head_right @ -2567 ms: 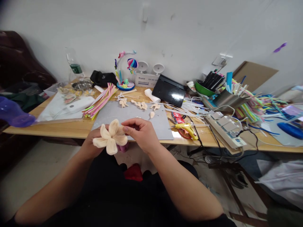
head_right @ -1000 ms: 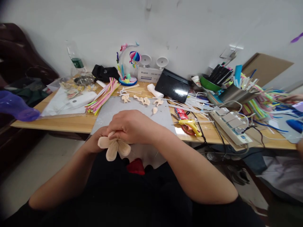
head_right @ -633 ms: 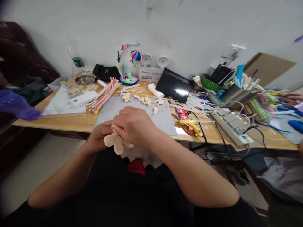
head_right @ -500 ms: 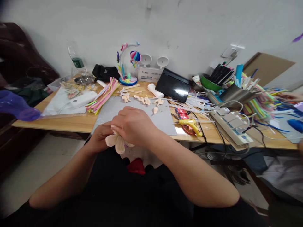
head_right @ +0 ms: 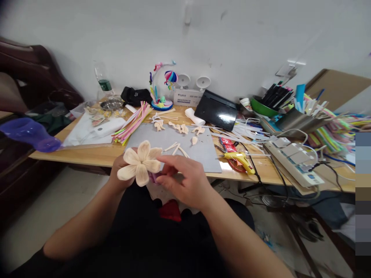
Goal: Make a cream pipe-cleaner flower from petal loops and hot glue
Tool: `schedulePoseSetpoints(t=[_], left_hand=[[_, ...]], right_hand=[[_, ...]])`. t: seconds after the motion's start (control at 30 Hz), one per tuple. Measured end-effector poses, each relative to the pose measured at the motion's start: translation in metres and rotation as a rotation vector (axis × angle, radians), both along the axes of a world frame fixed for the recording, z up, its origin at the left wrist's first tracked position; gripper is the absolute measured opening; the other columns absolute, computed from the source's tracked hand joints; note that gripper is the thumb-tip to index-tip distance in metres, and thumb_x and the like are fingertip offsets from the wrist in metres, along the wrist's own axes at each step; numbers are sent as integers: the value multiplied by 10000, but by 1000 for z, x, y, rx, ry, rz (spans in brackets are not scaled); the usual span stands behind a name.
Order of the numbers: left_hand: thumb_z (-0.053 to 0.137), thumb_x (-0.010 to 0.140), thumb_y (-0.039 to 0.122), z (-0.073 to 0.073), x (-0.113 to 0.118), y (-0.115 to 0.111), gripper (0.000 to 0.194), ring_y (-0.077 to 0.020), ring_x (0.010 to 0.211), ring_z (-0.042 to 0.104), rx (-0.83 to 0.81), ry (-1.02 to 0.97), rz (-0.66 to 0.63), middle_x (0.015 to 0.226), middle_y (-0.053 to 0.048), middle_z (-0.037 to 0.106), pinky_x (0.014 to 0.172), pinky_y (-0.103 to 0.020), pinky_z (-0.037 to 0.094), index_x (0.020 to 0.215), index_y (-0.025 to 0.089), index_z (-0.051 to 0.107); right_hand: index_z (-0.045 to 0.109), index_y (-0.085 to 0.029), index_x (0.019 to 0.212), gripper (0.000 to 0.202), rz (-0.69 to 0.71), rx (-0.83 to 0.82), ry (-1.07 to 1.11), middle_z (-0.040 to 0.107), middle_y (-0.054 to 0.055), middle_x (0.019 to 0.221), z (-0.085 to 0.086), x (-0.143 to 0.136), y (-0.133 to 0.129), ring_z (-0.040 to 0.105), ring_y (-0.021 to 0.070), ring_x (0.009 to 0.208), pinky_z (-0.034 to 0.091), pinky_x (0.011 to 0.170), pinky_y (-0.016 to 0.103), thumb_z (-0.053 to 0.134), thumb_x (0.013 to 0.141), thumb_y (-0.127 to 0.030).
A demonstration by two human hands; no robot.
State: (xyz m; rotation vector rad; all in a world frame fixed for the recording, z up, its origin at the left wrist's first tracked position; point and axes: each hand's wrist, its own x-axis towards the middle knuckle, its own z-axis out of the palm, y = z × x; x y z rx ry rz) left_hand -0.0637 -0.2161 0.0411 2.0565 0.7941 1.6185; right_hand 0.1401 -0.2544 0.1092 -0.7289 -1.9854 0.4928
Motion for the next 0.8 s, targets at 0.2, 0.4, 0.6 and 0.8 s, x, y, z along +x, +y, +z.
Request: schedulePoseSetpoints(t=[0.2, 0.4, 0.6, 0.8], left_hand=[[660, 723, 171, -3, 2, 0, 90, -141, 722, 571, 45, -126, -100, 817, -22, 604, 618, -280, 464, 796, 225, 656], [644, 733, 163, 2, 3, -6, 103, -144, 738, 580, 132, -123, 34, 834, -21, 623, 622, -276, 466, 808, 230, 666], [600, 752, 113, 16, 6, -12, 85, -138, 757, 582, 233, 39, 171, 849, -31, 634, 656, -265, 473, 752, 186, 644], [603, 766, 157, 14, 4, -15, 51, -150, 773, 587, 229, 73, 199, 851, -44, 635, 686, -290, 490, 769, 185, 645]], right_hand=[[643, -185, 911, 144, -72, -199, 138, 653, -16, 641, -18, -19, -4, 593, 78, 529, 493, 512, 189, 620, 776, -228], [623, -179, 1015, 299, -214, 218, 8, 612, 70, 892, -3, -17, -9, 574, 168, 812, 504, 711, 331, 643, 752, -319], [651, -197, 781, 93, -290, 464, -192, 611, 47, 863, 0, -38, -16, 505, 194, 837, 437, 785, 376, 661, 721, -267], [609, -196, 677, 73, -341, 393, -132, 610, 29, 816, -4, -47, -15, 514, 181, 799, 393, 827, 392, 642, 709, -253]])
